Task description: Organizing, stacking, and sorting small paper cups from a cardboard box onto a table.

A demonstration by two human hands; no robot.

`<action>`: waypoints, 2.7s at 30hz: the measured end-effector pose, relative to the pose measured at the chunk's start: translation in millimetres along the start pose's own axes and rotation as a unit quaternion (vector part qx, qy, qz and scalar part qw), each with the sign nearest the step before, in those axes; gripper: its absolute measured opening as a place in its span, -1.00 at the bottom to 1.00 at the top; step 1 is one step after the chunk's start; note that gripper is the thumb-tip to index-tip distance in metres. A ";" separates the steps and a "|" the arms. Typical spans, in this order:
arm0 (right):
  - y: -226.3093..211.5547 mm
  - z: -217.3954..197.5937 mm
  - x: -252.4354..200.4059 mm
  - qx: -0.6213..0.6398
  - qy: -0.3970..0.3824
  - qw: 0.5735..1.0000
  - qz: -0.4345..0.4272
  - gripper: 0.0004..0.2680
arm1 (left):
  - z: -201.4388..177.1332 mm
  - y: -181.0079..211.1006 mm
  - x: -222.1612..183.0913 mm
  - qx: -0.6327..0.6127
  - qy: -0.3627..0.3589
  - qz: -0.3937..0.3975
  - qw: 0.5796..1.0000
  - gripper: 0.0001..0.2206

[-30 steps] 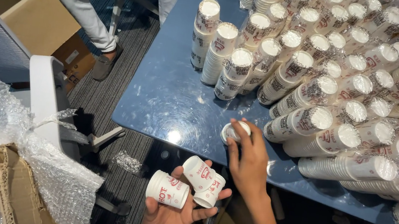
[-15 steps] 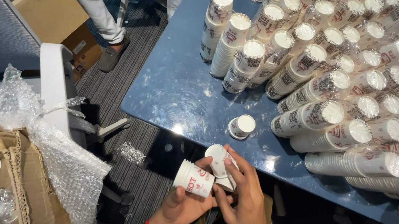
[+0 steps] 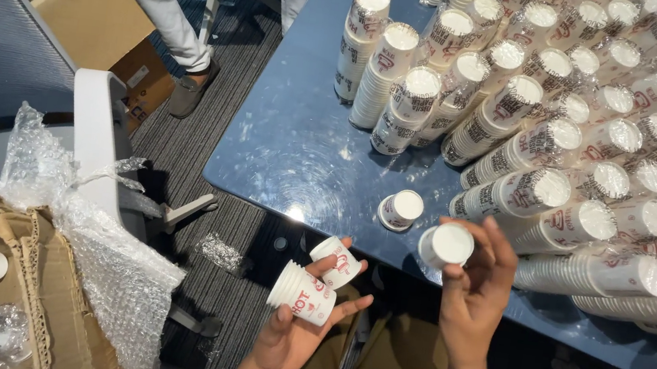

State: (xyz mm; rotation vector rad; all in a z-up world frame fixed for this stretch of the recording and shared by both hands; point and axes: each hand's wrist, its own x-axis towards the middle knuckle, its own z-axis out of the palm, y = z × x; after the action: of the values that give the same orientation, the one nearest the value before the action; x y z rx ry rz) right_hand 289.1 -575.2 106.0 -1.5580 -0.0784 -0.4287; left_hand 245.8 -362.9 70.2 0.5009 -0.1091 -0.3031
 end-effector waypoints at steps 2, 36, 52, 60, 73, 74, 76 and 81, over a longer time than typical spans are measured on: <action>-11.5 10.0 18.4 0.009 -0.016 0.998 -0.052 -0.62 | -0.9 -1.6 -0.3 0.015 0.003 0.001 1.000 -0.18; -36.6 31.4 -29.6 -0.195 -0.240 0.947 -0.084 -0.71 | -24.2 -9.9 -11.0 0.209 -0.025 -0.092 0.973 -0.18; -16.9 25.5 12.4 -0.038 0.015 0.997 -0.069 -0.74 | -1.0 0.0 -0.5 0.296 0.030 -0.069 0.952 -0.48; 27.1 35.6 21.1 -0.289 -0.074 0.943 -0.151 -0.73 | -21.8 -17.9 4.4 0.390 0.129 0.010 0.912 -0.44; 32.6 29.7 14.8 -0.282 -0.061 0.957 0.020 -0.20 | 59.2 9.8 131.7 0.781 -0.094 0.186 0.588 -0.29; 31.9 31.1 17.0 -0.273 -0.059 0.960 0.035 -0.19 | 58.8 10.1 131.9 0.768 -0.087 0.211 0.598 -0.23; 31.2 32.2 18.2 -0.265 -0.059 0.961 0.050 -0.17 | 51.9 6.2 130.5 0.754 -0.078 0.235 0.608 -0.17; 28.2 35.7 12.8 -0.311 -0.078 0.937 -0.142 -0.18 | 27.3 -2.3 107.1 0.679 0.041 0.111 0.724 -0.06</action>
State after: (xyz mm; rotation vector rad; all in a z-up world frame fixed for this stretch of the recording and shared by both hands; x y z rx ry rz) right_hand 317.6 -544.4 84.2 -2.2185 -0.3199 -0.5925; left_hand 342.1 -410.6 96.0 1.9660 -0.3063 0.1062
